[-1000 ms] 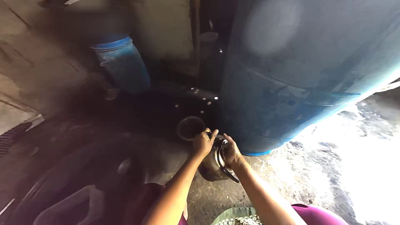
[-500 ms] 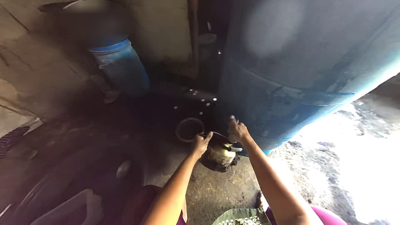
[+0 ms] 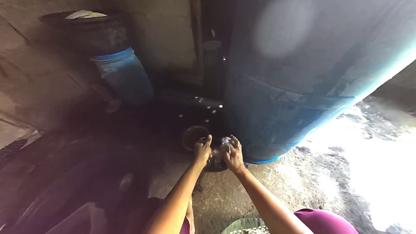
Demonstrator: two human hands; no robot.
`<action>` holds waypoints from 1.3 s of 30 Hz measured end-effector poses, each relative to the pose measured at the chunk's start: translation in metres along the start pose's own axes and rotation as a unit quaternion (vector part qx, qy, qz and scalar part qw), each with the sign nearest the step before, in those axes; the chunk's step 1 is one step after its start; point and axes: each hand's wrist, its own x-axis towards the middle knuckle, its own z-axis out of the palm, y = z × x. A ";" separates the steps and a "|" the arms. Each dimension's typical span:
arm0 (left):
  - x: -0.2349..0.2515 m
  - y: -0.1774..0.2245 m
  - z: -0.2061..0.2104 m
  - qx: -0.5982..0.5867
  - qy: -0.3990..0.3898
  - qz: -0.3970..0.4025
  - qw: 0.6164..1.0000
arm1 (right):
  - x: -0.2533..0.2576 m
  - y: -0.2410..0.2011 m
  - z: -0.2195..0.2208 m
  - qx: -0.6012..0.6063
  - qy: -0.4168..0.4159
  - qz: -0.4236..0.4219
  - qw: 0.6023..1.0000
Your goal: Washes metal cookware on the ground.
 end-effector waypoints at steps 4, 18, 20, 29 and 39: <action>-0.010 0.015 -0.012 -0.041 -0.051 0.003 0.998 | 0.024 0.009 -0.027 0.083 -0.046 0.321 0.942; -0.008 0.013 -0.005 0.018 -0.124 0.027 0.992 | 0.026 -0.061 -0.018 -0.110 -0.107 0.020 0.988; -0.010 0.015 -0.009 0.021 -0.143 0.031 0.989 | 0.041 -0.047 -0.035 -0.037 -0.199 0.100 0.974; -0.005 0.034 -0.055 -0.071 -0.256 0.049 0.963 | 0.052 0.005 -0.075 0.351 -0.179 0.198 0.897; 0.024 0.012 -0.081 -0.104 -0.161 -0.003 0.981 | 0.061 -0.036 -0.077 0.076 -0.334 0.100 0.934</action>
